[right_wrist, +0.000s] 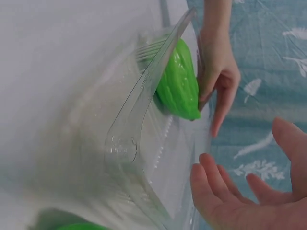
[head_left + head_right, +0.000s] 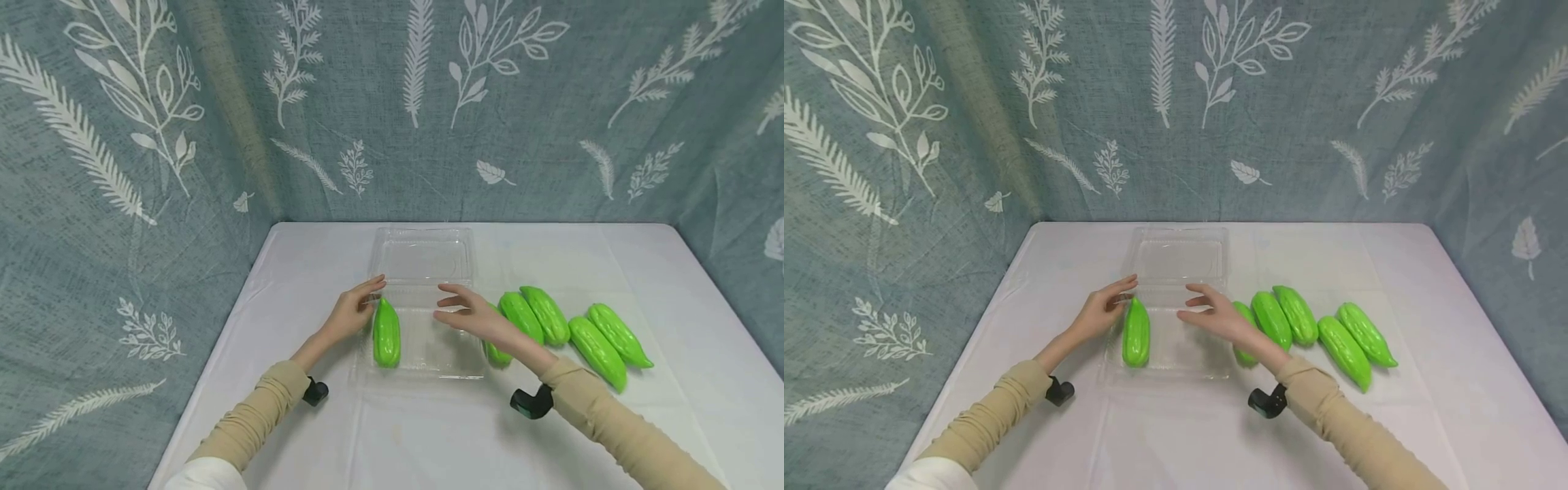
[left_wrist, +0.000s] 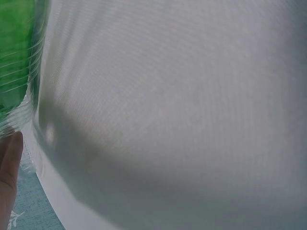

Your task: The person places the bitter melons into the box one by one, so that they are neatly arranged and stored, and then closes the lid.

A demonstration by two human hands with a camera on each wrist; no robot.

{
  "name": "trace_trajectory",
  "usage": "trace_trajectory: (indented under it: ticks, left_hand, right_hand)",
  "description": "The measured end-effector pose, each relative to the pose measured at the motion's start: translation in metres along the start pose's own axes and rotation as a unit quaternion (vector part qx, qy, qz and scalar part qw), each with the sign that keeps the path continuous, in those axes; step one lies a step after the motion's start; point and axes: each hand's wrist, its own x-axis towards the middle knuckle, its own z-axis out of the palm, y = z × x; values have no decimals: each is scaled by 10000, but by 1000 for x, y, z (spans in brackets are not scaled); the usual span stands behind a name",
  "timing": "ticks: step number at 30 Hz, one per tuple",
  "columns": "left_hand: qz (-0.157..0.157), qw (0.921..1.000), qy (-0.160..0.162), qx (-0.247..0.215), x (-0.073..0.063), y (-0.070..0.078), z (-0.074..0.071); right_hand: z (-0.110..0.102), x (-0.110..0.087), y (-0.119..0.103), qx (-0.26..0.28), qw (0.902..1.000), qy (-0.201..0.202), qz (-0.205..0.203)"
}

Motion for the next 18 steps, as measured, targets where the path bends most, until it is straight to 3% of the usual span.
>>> trace_trajectory:
  ticks: [18]
  left_hand:
    - [29,10000,-6,-12,-1,3,-1]
  right_hand:
    - [-22,-15,11,-72,9975,513,-479]
